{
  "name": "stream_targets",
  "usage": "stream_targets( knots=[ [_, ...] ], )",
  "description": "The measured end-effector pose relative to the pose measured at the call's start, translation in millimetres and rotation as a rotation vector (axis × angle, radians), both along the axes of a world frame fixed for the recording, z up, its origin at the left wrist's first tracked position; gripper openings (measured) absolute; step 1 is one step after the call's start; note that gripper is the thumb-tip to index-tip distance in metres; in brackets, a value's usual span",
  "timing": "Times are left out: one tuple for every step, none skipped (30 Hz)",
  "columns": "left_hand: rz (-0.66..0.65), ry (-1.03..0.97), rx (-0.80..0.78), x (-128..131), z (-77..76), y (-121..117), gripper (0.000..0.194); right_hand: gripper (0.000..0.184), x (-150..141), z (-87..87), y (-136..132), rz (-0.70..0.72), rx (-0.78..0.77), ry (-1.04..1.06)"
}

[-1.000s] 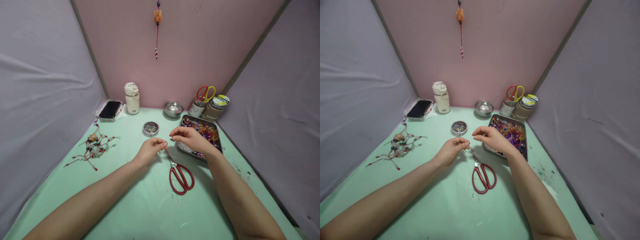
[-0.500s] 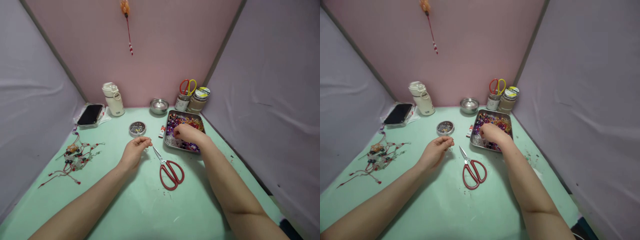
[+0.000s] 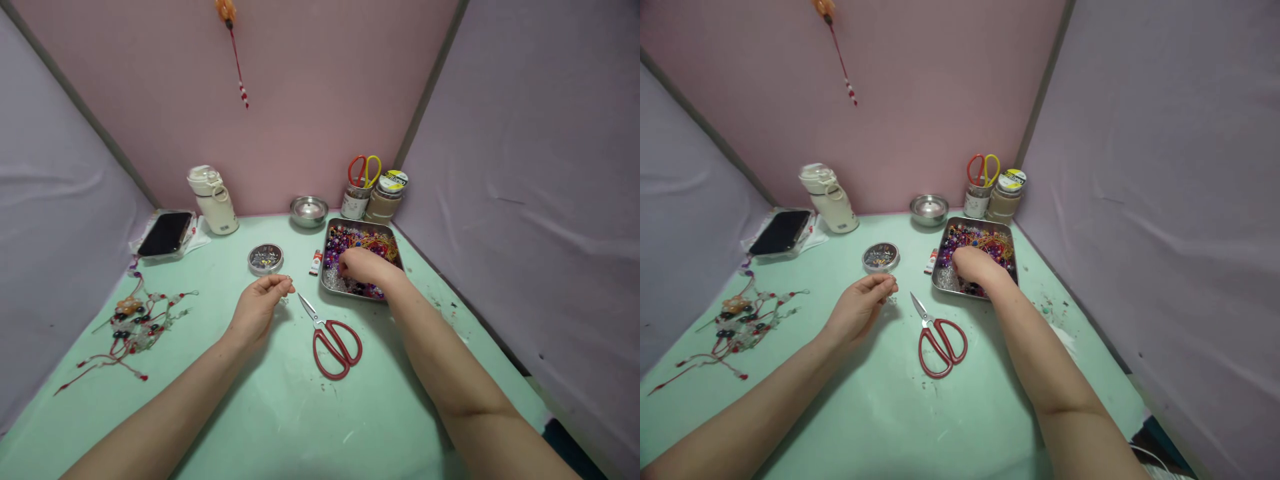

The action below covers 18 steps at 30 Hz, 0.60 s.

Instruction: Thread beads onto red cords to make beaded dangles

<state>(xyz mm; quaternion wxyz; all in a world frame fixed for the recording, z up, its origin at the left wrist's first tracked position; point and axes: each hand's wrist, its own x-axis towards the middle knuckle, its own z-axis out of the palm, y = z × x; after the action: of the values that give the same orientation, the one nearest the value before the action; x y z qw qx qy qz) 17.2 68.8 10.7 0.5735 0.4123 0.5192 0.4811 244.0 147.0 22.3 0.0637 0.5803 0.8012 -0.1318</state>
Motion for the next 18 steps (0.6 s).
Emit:
stream_targets(
  knots=[
    [-0.001,-0.004,-0.002,0.1,0.3,0.0,0.032,0.015,-1.5,0.7,-0.9,0.005,-0.006,-0.005],
    [-0.002,-0.009,-0.004,0.2,0.6,-0.1,0.032,0.016,-3.0,1.4,-1.8,0.011,-0.01,-0.013],
    [-0.004,-0.014,-0.008,0.3,0.8,-0.1,0.032,0.017,-4.5,2.1,-2.7,0.017,-0.012,-0.025],
    [-0.005,-0.016,-0.011,0.3,0.9,-0.1,0.032,0.018,-5.8,2.5,-3.5,0.022,-0.012,-0.041],
    [-0.005,-0.015,-0.012,0.4,1.0,-0.1,0.033,0.02,-7.0,2.6,-4.2,0.026,-0.01,-0.06],
    [-0.005,-0.012,-0.012,0.5,1.0,-0.1,0.033,0.021,-8.0,2.3,-4.6,0.027,-0.007,-0.08],
    [-0.004,-0.008,-0.011,0.6,0.9,-0.1,0.033,0.022,-8.7,1.5,-4.9,0.027,-0.003,-0.098],
    [-0.003,-0.006,-0.012,0.6,0.7,-0.1,0.033,0.023,-9.4,0.4,-5.0,0.026,0.001,-0.116],
    [0.0,-0.006,-0.013,0.5,0.4,0.0,0.033,0.024,-10.0,-0.9,-5.1,0.025,0.005,-0.133],
    [0.001,-0.007,-0.013,0.4,-0.1,0.1,0.033,0.025,-10.7,-2.2,-5.1,0.025,0.008,-0.148],
    [0.0,-0.01,-0.011,0.3,-0.7,0.2,0.033,0.025,-11.5,-3.2,-5.3,0.025,0.012,-0.162],
    [-0.001,-0.012,-0.007,0.0,-1.4,0.3,0.033,0.026,-12.5,-3.9,-5.5,0.025,0.014,-0.173],
    [-0.005,-0.011,-0.002,-0.3,-2.1,0.4,0.034,0.027,-13.7,-4.1,-6.0,0.022,0.015,-0.182],
    [-0.008,-0.007,0.004,-0.6,-2.8,0.6,0.034,0.027,-14.9,-3.7,-6.7,0.016,0.012,-0.191],
    [-0.011,0.0,0.01,-1.0,-3.4,0.8,0.034,0.027,-16.0,-2.6,-7.5,0.009,0.007,-0.198],
    [-0.012,0.006,0.014,-1.3,-4.0,0.9,0.034,0.026,-16.9,-0.8,-8.6,0.004,0.003,-0.202],
    [-0.009,0.01,0.017,-1.6,-4.3,1.1,0.035,0.024,-17.5,1.4,-9.7,0.002,0.004,-0.203],
    [-0.006,0.012,0.018,-1.8,-4.5,1.2,0.035,0.022,-17.5,4.1,-10.9,0.006,0.018,-0.193]
  ],
)
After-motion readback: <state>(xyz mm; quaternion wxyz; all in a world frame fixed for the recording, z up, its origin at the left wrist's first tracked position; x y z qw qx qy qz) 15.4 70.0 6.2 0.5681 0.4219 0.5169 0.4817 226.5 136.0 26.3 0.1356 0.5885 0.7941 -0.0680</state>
